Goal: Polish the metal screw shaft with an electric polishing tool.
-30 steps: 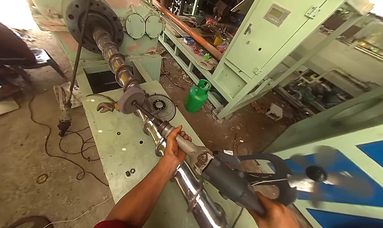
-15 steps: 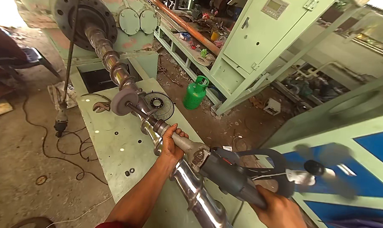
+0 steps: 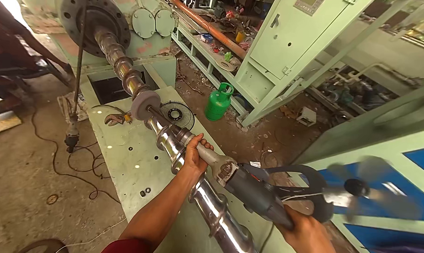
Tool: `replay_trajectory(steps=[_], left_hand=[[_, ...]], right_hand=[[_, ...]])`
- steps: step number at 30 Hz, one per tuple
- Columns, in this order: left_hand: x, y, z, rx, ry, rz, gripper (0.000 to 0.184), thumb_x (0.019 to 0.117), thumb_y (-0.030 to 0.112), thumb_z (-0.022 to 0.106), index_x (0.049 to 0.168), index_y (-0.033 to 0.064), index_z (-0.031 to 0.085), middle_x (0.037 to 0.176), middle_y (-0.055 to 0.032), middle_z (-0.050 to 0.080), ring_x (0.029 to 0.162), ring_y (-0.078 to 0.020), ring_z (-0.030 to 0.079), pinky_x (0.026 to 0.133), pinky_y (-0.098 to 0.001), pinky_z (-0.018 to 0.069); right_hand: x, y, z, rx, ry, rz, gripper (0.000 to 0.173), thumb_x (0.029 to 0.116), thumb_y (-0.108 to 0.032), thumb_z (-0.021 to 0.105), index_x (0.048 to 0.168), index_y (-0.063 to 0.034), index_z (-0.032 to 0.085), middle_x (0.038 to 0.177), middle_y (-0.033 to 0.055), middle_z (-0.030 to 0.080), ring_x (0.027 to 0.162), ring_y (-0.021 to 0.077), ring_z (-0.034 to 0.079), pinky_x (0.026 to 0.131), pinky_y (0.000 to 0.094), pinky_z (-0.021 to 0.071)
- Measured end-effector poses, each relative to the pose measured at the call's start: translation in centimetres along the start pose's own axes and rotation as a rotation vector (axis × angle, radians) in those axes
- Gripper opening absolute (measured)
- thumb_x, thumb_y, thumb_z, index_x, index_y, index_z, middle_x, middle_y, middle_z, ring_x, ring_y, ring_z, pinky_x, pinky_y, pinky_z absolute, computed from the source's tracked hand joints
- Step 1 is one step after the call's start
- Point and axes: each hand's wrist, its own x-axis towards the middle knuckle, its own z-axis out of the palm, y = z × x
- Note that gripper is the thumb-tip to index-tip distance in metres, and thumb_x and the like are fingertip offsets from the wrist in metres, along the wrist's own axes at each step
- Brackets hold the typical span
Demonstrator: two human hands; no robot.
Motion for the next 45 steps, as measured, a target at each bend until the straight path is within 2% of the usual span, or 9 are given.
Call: replay_trajectory(steps=[4, 11, 16, 22, 28, 33, 41, 45], left_hand=[[0.8, -0.3, 0.1, 0.056, 0.01, -0.003, 0.011, 0.1005, 0.016, 0.056, 0.09, 0.0127, 0.056, 0.065, -0.0009, 0.052, 0.056, -0.015, 0.057, 0.063, -0.0325, 0.0578], [2.6, -1.1, 0.7, 0.127, 0.038, -0.024, 0.009, 0.1, 0.016, 0.057, 0.092, 0.0122, 0.055, 0.065, -0.0014, 0.051, 0.055, -0.0151, 0.057, 0.061, -0.032, 0.0572], [3.9, -1.6, 0.8, 0.181, 0.058, -0.035, 0.016, 0.0998, 0.016, 0.057, 0.085, 0.0127, 0.051, 0.064, -0.0011, 0.05, 0.054, -0.0147, 0.055, 0.06, -0.031, 0.056], [5.0, -2.1, 0.5, 0.238, 0.112, -0.04, 0.01, 0.0983, 0.016, 0.061, 0.092, 0.012, 0.054, 0.066, -0.002, 0.051, 0.055, -0.0154, 0.055, 0.059, -0.0318, 0.0557], [6.1, -2.5, 0.2, 0.3, 0.205, -0.046, 0.01, 0.096, 0.014, 0.063, 0.095, 0.0115, 0.053, 0.066, -0.0031, 0.05, 0.053, -0.0162, 0.055, 0.054, -0.0313, 0.0544], [6.8, -2.7, 0.0, 0.355, 0.268, -0.073, 0.011, 0.096, 0.015, 0.062, 0.094, 0.011, 0.052, 0.067, -0.0029, 0.05, 0.054, -0.0163, 0.054, 0.054, -0.0316, 0.0536], [5.0, -2.3, 0.4, 0.267, 0.196, -0.042, 0.009, 0.0956, 0.013, 0.063, 0.093, 0.0115, 0.054, 0.067, -0.0023, 0.051, 0.054, -0.0154, 0.054, 0.055, -0.0309, 0.0541], [3.3, -1.7, 0.5, 0.225, 0.162, -0.017, 0.009, 0.0965, 0.014, 0.062, 0.093, 0.011, 0.054, 0.068, -0.0029, 0.051, 0.055, -0.0157, 0.055, 0.058, -0.0314, 0.0553]], right_hand=[[0.7, 0.3, 0.7, 0.036, -0.075, 0.052, 0.038, 0.0815, -0.037, 0.078, 0.1, -0.0045, 0.074, 0.079, 0.0203, 0.072, 0.076, 0.0442, 0.072, 0.065, 0.0667, 0.0529], [1.9, 1.6, 2.3, 0.091, -0.075, 0.05, 0.041, 0.0821, -0.042, 0.078, 0.099, -0.0043, 0.074, 0.077, 0.0205, 0.071, 0.075, 0.044, 0.071, 0.065, 0.0664, 0.053], [2.9, 2.7, 3.8, 0.148, -0.1, 0.059, 0.042, 0.0821, -0.045, 0.077, 0.097, -0.0058, 0.074, 0.077, 0.0174, 0.071, 0.076, 0.0403, 0.072, 0.068, 0.0652, 0.054], [4.0, 3.3, 5.2, 0.221, -0.193, 0.12, 0.046, 0.0804, -0.051, 0.079, 0.099, -0.009, 0.075, 0.081, 0.0149, 0.073, 0.082, 0.0366, 0.072, 0.075, 0.0645, 0.0548], [4.6, 3.8, 6.6, 0.315, -0.282, 0.149, 0.048, 0.0789, -0.055, 0.08, 0.096, -0.0104, 0.074, 0.081, 0.0108, 0.072, 0.081, 0.0299, 0.072, 0.077, 0.0594, 0.0566], [4.6, 3.8, 7.1, 0.401, -0.323, 0.162, 0.046, 0.0777, -0.055, 0.082, 0.093, -0.0115, 0.074, 0.078, 0.0077, 0.07, 0.077, 0.0256, 0.07, 0.075, 0.056, 0.056], [4.1, 4.1, 6.5, 0.323, -0.269, 0.131, 0.047, 0.0789, -0.056, 0.079, 0.092, -0.0115, 0.074, 0.079, 0.0091, 0.071, 0.078, 0.0282, 0.071, 0.075, 0.0586, 0.0559], [3.6, 3.6, 5.2, 0.255, -0.226, 0.098, 0.044, 0.0796, -0.051, 0.08, 0.094, -0.0092, 0.075, 0.08, 0.0128, 0.072, 0.08, 0.0326, 0.072, 0.075, 0.0618, 0.0554]])
